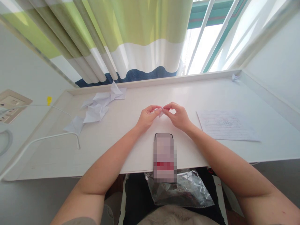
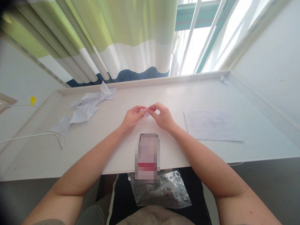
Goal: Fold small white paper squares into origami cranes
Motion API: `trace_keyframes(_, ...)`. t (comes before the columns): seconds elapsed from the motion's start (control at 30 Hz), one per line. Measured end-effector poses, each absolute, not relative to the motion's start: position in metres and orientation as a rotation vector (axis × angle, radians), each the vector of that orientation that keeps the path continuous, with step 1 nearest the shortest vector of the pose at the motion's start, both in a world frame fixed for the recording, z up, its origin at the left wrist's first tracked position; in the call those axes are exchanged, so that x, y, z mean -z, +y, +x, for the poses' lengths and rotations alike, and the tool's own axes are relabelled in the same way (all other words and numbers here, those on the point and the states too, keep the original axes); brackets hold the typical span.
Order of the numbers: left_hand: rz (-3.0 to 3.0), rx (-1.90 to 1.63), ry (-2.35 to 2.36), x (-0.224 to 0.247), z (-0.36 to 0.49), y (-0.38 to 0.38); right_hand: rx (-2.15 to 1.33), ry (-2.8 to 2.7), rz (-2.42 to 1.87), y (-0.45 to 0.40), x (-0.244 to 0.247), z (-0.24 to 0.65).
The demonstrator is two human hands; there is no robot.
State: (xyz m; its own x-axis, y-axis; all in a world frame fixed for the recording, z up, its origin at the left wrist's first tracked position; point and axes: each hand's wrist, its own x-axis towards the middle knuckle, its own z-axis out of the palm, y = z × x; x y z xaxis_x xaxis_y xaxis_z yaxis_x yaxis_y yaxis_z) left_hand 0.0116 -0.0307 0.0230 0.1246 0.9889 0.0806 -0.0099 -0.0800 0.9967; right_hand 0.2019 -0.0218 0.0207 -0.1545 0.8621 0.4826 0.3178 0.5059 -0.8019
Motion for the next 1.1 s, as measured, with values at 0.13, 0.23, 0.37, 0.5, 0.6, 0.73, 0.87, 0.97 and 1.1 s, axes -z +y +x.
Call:
trace_keyframes(0.13, 1.479, -1.173, 1.157, -0.026, 0.012, -0.035, -0.537, -1.742, -1.012, -0.022, -0.023, 0.204)
trace_keyframes(0.23, 1.571, -1.182, 1.191, -0.027, 0.012, -0.037, -0.459, -1.751, -1.009, -0.022, -0.022, 0.204)
trace_keyframes(0.37, 1.535, -1.19, 1.088, -0.024, 0.012, -0.036, -0.581, -1.725, -1.016, -0.021, -0.021, 0.204)
trace_keyframes(0.5, 1.426, -1.192, 1.062, -0.023, 0.013, -0.035, -0.784, -1.67, -1.078, -0.021, -0.023, 0.204)
trace_keyframes(0.6, 1.359, -1.206, 1.043, -0.023, 0.012, -0.034, -0.981, -1.634, -1.084, -0.022, -0.025, 0.203)
trace_keyframes(0.73, 1.315, -1.121, 0.956, -0.023, 0.01, -0.033, -1.158, -1.535, -1.029, -0.024, -0.027, 0.201)
trace_keyframes(0.87, 1.339, -1.091, 0.941, -0.024, 0.01, -0.035, -1.187, -1.52, -1.01, -0.025, -0.029, 0.199)
trace_keyframes(0.97, 1.333, -1.047, 0.924, -0.026, 0.01, -0.036, -1.181, -1.532, -1.011, -0.026, -0.031, 0.2)
trace_keyframes(1.1, 1.322, -0.987, 0.911, -0.032, 0.009, -0.037, -1.244, -1.488, -1.007, -0.027, -0.035, 0.202)
